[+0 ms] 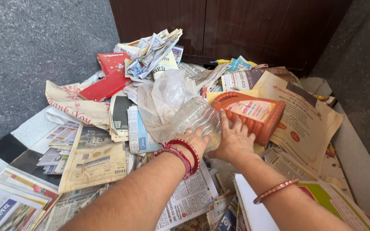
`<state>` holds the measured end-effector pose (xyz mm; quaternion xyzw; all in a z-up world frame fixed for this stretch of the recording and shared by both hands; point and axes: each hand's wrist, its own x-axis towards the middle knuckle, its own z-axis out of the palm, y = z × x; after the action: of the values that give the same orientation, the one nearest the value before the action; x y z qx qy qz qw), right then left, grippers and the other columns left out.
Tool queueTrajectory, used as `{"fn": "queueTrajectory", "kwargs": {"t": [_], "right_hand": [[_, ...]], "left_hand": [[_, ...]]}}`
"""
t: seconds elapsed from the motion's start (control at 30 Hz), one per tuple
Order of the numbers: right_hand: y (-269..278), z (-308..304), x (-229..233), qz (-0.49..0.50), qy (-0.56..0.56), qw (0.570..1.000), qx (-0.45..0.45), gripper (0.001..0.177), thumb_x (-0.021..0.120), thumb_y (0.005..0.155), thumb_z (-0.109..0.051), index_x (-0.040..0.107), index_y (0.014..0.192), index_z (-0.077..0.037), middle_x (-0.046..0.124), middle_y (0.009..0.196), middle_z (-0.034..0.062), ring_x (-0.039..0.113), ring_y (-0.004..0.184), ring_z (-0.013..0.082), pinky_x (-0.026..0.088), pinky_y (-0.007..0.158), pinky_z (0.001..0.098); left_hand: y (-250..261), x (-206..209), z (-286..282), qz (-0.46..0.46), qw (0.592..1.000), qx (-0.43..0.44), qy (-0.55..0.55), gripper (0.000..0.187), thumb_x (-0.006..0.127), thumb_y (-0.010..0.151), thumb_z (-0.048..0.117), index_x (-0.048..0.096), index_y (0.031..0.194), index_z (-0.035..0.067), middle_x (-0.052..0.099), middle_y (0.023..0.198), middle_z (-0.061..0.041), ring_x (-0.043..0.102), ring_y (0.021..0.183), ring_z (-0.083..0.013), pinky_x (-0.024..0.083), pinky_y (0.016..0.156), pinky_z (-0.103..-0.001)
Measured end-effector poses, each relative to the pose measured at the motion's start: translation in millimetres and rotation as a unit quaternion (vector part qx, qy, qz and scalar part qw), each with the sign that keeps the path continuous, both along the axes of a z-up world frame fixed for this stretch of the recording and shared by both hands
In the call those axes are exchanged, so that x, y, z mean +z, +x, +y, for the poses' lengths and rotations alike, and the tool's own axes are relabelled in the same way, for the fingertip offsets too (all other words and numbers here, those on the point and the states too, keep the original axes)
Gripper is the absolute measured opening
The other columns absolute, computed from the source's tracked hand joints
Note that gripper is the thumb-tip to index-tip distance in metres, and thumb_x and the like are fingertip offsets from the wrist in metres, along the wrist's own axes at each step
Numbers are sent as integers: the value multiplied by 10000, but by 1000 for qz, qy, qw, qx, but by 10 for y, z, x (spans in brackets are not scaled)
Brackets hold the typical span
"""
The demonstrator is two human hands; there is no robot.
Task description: The person sorts a pile of mixed recyclables on a tiled floor, separating newspapers, plastic bottles, and plastic jugs. They pick up items one by one, place newspapers in a neat stack, and move plastic containers to a separate area.
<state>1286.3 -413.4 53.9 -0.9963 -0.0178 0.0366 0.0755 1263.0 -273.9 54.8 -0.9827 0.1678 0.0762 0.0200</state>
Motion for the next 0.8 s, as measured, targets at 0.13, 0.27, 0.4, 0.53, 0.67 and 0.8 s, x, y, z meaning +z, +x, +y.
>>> {"fn": "queueTrajectory", "kwargs": {"t": [0.13,0.27,0.4,0.53,0.67,0.8], "right_hand": [[-28,12,-23,-11,-22,1000,12,1465,934,567,-572,-14,1647,-291,377,1506,186,357,1433,383,356,1100,576],[-106,98,70,-36,-9,999,15,1409,932,571,-542,43,1634,-288,398,1456,202,354,1409,392,328,1108,586],[-181,216,245,-85,5,996,17,1375,961,534,-494,117,1595,-267,368,1459,227,309,1416,418,306,1094,612],[-245,319,453,-139,25,989,32,1334,939,544,-435,144,1601,-258,404,1424,222,349,1383,418,306,1115,597],[-357,559,640,-192,15,976,96,1399,960,518,-439,98,1594,-204,387,1412,261,340,1361,433,303,1095,597],[-563,909,895,-255,11,947,193,1504,1004,446,-496,84,1593,-184,382,1445,281,307,1377,532,268,1055,644]], "left_hand": [[-70,86,8,36,999,4,40,696,760,825,121,465,1454,153,322,1586,-143,397,1436,-363,432,1112,-490],[-46,82,60,-15,1000,4,10,682,716,857,119,448,1483,148,361,1566,-146,435,1409,-364,434,1109,-500],[37,119,166,-52,999,9,-2,733,695,860,89,382,1522,130,290,1618,-143,427,1402,-374,425,1109,-501],[-38,307,329,-109,994,15,-21,795,693,832,53,330,1535,140,222,1652,-105,334,1450,-389,401,1105,-516],[-264,677,555,-175,984,28,3,934,792,760,144,295,1548,76,241,1643,-102,291,1488,-343,387,1107,-525],[-541,986,883,-171,983,29,67,1171,942,624,350,267,1529,37,218,1641,-145,192,1536,-350,278,1192,-536]]}}
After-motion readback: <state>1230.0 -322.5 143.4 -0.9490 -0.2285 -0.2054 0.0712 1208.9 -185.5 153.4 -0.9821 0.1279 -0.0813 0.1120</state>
